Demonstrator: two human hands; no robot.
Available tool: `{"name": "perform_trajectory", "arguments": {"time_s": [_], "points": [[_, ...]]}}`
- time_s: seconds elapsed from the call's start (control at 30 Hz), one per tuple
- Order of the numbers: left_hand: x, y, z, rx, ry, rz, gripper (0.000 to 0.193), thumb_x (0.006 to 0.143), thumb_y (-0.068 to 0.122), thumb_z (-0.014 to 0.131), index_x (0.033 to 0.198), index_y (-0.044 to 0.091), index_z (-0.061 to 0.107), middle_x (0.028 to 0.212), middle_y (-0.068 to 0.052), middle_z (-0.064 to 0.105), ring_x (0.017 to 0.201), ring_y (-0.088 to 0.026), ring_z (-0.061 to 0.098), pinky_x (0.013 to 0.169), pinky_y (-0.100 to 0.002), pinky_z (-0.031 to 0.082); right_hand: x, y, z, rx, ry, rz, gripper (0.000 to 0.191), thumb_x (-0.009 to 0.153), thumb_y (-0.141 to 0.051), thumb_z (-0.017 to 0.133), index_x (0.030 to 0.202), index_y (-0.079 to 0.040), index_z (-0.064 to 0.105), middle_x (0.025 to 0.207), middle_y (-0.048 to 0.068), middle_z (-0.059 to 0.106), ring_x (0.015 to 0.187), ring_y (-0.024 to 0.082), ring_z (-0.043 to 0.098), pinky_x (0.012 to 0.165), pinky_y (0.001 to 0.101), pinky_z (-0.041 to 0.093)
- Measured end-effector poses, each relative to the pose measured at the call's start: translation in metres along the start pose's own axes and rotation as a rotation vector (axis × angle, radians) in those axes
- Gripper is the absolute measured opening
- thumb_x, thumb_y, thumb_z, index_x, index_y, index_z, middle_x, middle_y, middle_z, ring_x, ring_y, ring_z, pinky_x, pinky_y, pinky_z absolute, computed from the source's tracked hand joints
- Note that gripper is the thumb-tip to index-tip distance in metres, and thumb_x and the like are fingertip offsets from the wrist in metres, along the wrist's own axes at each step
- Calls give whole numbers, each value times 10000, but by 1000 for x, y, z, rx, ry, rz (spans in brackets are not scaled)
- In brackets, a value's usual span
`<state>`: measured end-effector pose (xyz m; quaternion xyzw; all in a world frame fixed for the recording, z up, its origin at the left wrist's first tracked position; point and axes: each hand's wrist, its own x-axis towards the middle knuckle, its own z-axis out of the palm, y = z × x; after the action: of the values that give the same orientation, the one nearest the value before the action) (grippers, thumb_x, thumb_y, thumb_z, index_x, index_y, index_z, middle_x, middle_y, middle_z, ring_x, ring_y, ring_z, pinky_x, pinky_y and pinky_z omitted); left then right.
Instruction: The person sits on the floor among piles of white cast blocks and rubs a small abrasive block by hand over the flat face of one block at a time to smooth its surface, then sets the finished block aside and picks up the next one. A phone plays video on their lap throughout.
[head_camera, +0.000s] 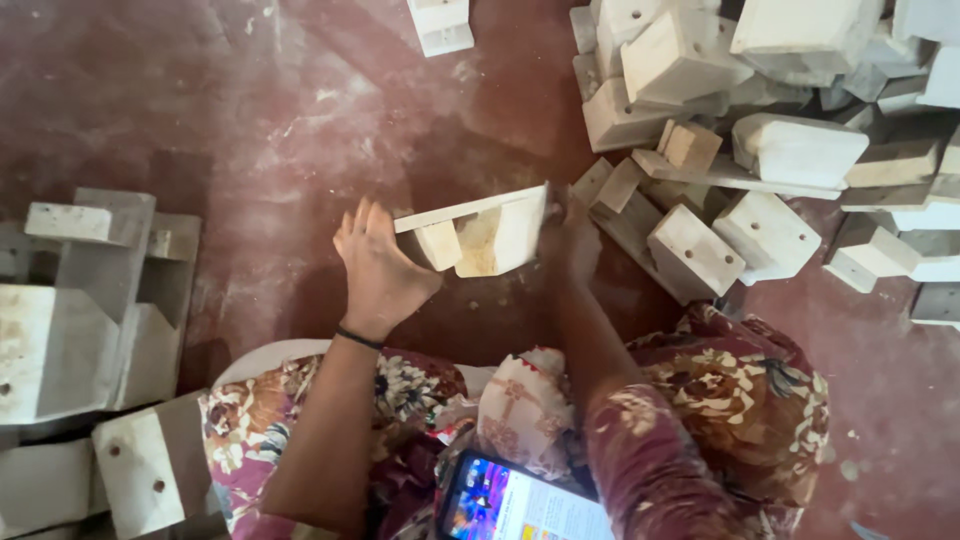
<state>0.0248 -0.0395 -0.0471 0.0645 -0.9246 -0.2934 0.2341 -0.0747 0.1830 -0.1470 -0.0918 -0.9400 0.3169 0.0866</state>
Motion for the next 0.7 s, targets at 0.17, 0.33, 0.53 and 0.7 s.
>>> {"name": "perform_trajectory", "arguments": {"time_s": [0.17,0.33,0.53,0.7], "points": [[1,0,1,-11,-83,-128,562,489,136,835,964,1,567,1105,-211,579,1104,-467,520,975,-557,394,-8,-10,-3,15,-174,-172,356,1057,-433,510,1186,-139,662,1035,196,721,954,424,726,808,535,561],[0,1,-5,-80,-101,-78,562,493,129,822,999,20,604,1102,-196,589,1082,-447,526,976,-555,383,-10,-21,-14,156,-40,-38,425,1009,-408,484,1291,-151,670,1051,204,700,952,448,685,788,552,537],[0,4,-4,-58,-73,-51,580,485,152,845,996,8,614,1103,-202,591,1086,-451,522,1002,-560,370,-9,-19,-7,36,-12,-269,312,1036,-394,514,1092,-122,656,1074,197,714,968,434,689,800,552,541],[-2,3,-3,-21,-43,-18,610,494,152,850,1026,-3,597,1152,-215,583,1114,-461,513,1008,-566,366,-6,-11,-6,130,-69,-263,340,1039,-356,484,1226,-122,644,1020,231,702,948,457,679,797,552,539]]}}
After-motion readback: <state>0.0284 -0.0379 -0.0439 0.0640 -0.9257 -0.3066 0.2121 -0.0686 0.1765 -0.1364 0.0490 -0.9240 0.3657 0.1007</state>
